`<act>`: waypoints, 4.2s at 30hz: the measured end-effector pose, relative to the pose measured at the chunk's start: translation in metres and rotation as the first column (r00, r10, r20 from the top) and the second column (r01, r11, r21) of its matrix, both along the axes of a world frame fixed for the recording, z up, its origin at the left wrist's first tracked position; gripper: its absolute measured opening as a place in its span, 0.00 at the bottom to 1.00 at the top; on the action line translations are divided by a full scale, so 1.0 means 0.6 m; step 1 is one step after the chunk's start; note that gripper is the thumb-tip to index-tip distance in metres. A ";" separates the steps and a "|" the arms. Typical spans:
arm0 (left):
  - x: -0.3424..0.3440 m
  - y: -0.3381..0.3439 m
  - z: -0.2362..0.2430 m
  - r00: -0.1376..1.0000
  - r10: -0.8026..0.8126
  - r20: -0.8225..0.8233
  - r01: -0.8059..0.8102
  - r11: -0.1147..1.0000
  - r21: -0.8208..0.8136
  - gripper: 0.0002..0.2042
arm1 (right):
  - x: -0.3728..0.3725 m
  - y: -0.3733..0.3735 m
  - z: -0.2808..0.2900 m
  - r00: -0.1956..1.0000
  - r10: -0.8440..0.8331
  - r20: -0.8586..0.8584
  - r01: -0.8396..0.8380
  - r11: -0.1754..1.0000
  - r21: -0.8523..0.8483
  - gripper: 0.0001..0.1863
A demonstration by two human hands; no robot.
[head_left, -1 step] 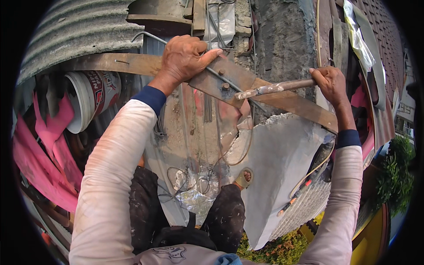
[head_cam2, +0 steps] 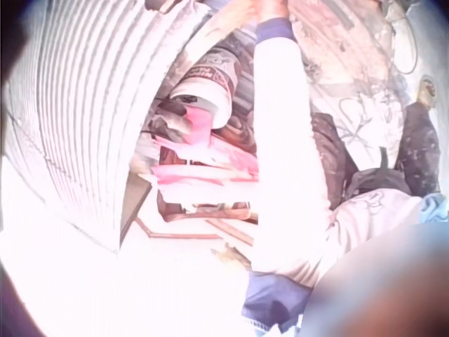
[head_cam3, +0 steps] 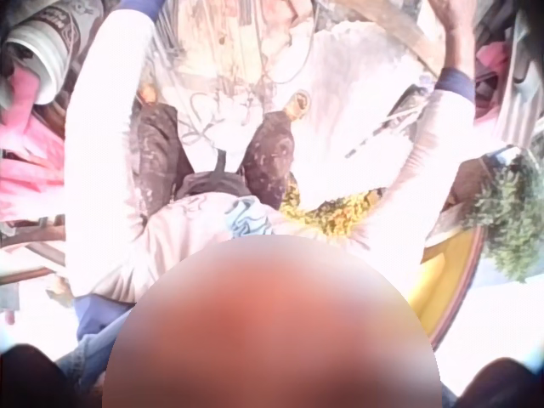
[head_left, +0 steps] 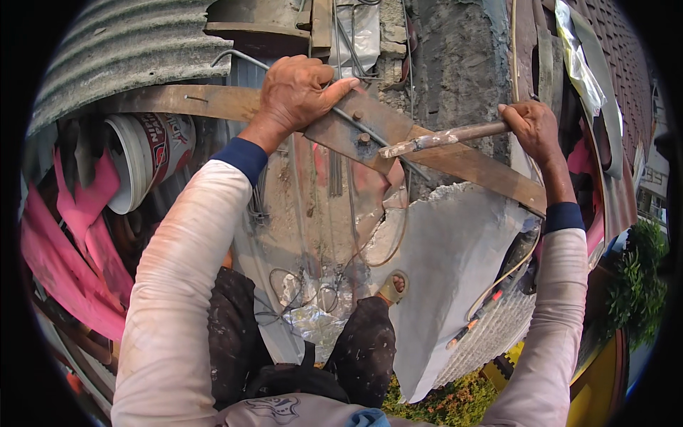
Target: The person uses a metal bending jig and a long metal bar to bend thin metal rods into U-shapes. They repeatedly insert rods into the jig, apply leverage with the bar, and remove the bent pieces.
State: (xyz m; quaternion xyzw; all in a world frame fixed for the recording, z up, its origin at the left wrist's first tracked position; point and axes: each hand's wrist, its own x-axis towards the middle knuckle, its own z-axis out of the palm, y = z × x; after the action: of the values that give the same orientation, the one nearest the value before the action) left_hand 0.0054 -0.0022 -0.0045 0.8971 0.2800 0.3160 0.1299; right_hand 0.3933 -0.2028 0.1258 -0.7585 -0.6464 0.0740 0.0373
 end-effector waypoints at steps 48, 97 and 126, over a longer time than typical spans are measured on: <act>0.007 0.008 0.015 0.957 0.003 -0.288 -0.048 0.988 -0.149 0.33 | -0.217 -0.226 -0.074 0.906 -0.351 0.236 0.219 0.867 0.448 0.47; 0.019 0.035 0.023 0.899 -0.084 -0.431 -0.024 0.971 -0.239 0.36 | -0.408 -0.292 -0.111 0.712 -0.682 0.168 0.585 0.709 0.394 0.41; 0.009 0.024 0.034 0.954 -0.077 -0.289 0.007 0.972 -0.235 0.29 | -0.379 -0.231 -0.048 0.498 -0.778 -0.384 0.839 0.543 -0.013 0.31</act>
State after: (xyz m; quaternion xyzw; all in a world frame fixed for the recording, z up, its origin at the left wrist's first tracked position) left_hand 0.0106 0.0121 0.0162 0.9189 0.3120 0.1402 0.1968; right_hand 0.1662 -0.3416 0.0967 -0.9403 -0.2002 0.1221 0.2467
